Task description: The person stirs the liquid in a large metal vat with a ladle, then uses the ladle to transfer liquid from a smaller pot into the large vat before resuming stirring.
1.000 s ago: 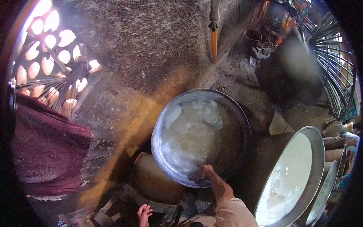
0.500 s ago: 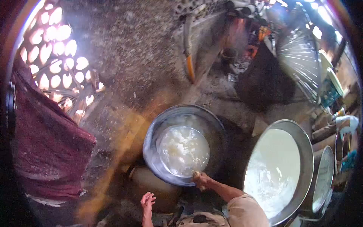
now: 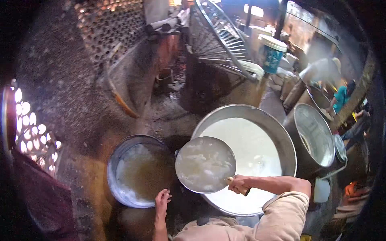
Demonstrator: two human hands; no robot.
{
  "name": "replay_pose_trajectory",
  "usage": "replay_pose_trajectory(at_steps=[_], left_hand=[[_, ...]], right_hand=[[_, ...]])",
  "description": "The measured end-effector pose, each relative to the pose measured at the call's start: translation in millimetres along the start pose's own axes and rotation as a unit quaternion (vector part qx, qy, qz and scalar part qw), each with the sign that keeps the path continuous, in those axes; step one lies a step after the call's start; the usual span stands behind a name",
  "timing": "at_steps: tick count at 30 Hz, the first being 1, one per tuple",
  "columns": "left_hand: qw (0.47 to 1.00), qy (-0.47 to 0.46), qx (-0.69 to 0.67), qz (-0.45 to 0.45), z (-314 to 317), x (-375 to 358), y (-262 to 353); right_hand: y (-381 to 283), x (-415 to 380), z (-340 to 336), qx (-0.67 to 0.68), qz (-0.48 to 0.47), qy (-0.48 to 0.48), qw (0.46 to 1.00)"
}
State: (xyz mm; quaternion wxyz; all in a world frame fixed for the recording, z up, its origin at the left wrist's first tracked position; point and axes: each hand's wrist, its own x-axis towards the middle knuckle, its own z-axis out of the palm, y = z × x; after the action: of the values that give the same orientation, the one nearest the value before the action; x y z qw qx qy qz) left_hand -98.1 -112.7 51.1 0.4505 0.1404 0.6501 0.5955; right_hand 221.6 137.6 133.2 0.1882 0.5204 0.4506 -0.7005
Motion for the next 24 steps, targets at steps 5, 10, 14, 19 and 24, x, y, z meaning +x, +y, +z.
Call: replay_pose_trajectory(at_steps=[5,10,14,19,24], left_hand=[[0.994,-0.067,0.084,-0.02,76,16,-16],[0.976,-0.047,0.212,0.02,110,49,-60],[0.954,-0.06,0.29,0.034,126,48,-42],[0.939,-0.055,0.337,0.024,129,41,-30],[0.952,-0.024,0.306,-0.018,135,36,-26]], right_hand=[[86,-6,-60,0.098,-0.055,0.011,0.994],[151,12,-80,0.184,-0.081,0.053,0.978],[180,43,-71,0.265,-0.079,0.076,0.958],[206,89,-61,0.318,-0.121,0.098,0.935],[197,80,-65,0.324,-0.111,0.121,0.932]])
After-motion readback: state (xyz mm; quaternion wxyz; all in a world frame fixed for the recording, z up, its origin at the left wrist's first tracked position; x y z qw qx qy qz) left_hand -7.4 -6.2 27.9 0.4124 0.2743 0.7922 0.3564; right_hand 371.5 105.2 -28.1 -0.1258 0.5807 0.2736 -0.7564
